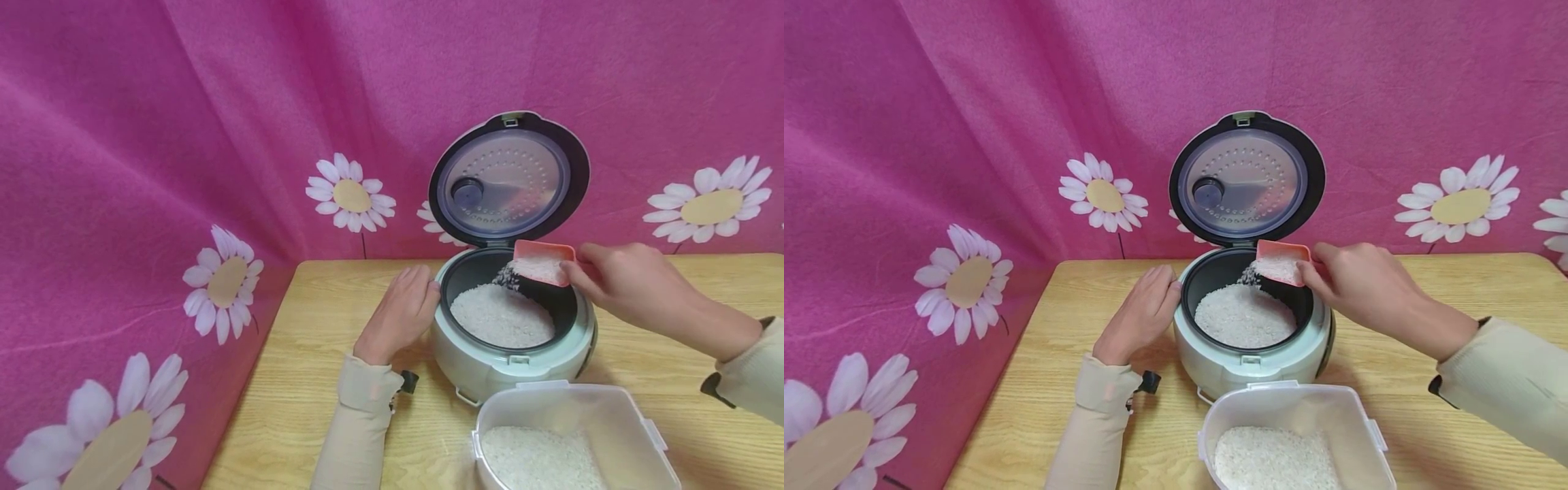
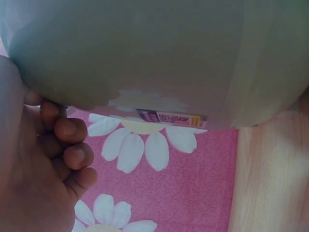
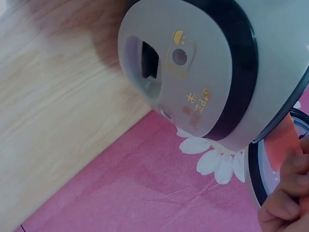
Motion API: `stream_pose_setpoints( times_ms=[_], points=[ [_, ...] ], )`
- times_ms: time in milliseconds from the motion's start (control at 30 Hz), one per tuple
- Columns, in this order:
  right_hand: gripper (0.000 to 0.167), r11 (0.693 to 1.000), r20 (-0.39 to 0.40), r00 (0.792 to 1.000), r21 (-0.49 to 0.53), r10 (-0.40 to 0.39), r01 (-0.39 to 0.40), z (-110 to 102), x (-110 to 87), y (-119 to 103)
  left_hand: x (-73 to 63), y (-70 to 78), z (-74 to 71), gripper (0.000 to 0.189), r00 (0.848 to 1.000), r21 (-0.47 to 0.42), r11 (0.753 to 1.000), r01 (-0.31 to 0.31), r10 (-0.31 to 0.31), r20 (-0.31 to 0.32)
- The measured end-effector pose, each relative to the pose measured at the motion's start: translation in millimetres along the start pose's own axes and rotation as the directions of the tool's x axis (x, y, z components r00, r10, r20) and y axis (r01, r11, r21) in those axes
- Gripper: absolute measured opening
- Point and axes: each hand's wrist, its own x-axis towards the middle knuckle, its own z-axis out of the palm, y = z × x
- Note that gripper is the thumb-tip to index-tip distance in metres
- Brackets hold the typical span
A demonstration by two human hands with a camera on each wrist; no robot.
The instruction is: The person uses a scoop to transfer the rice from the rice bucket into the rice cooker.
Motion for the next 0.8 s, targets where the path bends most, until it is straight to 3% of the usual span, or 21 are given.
stream_pose_setpoints(
  times_ms=[267,800],
  points=[
    [0.026,0.995,-0.037,0.996,-0.061,-0.078,0.076,5.1,1.5,-0.4,0.2,-0.1,0.0,0.017,1.0,-0.007,1.0,0.002,-0.002,0.001],
    [0.028,0.986,-0.087,0.986,-0.101,-0.143,0.134,3.6,0.4,-4.3,0.3,-0.3,-0.2,0.018,1.0,0.004,1.0,0.007,-0.007,0.007]
  ],
)
